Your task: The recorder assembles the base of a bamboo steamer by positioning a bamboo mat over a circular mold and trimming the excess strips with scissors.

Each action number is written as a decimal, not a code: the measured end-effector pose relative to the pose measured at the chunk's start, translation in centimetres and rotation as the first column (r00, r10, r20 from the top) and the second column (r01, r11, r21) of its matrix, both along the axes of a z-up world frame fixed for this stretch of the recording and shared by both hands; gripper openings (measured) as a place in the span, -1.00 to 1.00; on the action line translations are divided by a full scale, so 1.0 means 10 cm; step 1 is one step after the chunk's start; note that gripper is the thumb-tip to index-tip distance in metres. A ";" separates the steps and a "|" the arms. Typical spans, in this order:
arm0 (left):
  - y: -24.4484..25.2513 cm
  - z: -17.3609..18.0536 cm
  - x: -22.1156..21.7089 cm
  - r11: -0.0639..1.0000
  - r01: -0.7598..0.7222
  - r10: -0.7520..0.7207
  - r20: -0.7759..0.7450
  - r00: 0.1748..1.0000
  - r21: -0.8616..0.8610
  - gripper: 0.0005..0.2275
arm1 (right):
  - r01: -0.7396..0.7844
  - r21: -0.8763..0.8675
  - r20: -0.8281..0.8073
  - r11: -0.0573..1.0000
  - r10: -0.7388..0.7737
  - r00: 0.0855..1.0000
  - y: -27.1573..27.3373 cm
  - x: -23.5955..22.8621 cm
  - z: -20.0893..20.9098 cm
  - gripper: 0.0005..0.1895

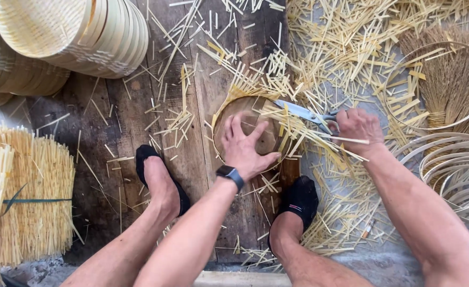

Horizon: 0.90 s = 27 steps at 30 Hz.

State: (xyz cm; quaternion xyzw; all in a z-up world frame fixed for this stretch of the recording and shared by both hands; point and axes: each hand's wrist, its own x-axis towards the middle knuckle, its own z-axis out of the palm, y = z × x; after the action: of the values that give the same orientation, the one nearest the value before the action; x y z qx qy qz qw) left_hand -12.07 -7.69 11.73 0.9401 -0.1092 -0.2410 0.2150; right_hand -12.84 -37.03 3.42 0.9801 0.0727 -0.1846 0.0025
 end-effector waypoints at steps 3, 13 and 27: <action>-0.10 -0.10 -0.06 0.993 -0.113 0.115 0.047 0.992 -0.032 -0.42 | -0.076 -0.033 0.174 0.997 0.080 0.981 0.13 0.09 -0.11 -0.69; 0.08 -0.21 0.12 0.973 0.230 -0.229 0.010 0.973 -0.017 -0.53 | -0.063 0.010 0.140 0.998 0.061 0.988 0.00 0.06 -0.10 -0.69; -0.07 -0.26 -0.13 0.938 -0.267 0.279 0.027 0.960 -0.221 -0.16 | -0.117 -0.034 0.236 0.993 0.122 0.964 0.13 0.11 -0.08 -0.57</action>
State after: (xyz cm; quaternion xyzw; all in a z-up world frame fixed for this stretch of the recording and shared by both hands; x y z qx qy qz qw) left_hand -13.33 -8.38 9.08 0.9238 -0.0094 -0.1685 0.3436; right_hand -11.72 -35.75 2.63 0.9889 0.1290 -0.0660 0.0322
